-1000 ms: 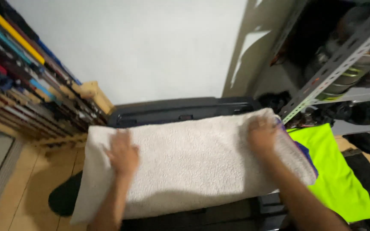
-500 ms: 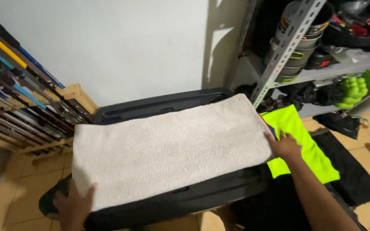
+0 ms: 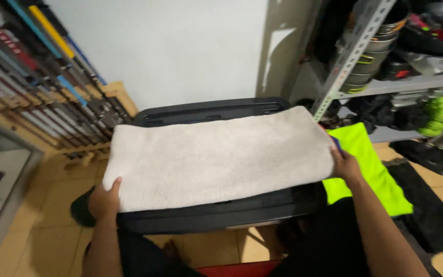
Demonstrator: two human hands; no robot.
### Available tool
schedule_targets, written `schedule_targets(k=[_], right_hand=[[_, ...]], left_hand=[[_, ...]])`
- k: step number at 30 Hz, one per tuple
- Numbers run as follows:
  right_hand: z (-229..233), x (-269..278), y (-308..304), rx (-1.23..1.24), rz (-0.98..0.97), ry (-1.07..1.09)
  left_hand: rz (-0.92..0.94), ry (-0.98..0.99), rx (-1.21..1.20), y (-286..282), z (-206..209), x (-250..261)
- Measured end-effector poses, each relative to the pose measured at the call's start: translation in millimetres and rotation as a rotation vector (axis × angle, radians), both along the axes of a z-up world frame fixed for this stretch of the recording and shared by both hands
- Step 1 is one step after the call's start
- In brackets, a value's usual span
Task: Folding a large white and blue fleece blanket or fabric on top of a plastic storage bin.
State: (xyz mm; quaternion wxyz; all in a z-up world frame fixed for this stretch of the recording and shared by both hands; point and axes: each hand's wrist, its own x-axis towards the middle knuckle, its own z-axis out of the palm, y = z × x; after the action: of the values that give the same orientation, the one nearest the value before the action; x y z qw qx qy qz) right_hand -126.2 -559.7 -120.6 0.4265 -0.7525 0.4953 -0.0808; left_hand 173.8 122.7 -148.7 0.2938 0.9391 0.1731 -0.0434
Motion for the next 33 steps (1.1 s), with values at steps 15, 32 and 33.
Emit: schedule_targets(k=[15, 32, 33], right_hand=[[-38, 18, 17, -1.081, 0.337, 0.274], [-2, 114, 72, -0.628, 0.531, 0.517], [-1, 116, 71, -0.627, 0.512, 0.525]], left_hand=[[-0.330, -0.978, 0.203, -52, 31, -37], [-0.551, 0.075, 0.451, -87, 49, 20], [-0.570, 0.070, 0.447, -88, 50, 22]])
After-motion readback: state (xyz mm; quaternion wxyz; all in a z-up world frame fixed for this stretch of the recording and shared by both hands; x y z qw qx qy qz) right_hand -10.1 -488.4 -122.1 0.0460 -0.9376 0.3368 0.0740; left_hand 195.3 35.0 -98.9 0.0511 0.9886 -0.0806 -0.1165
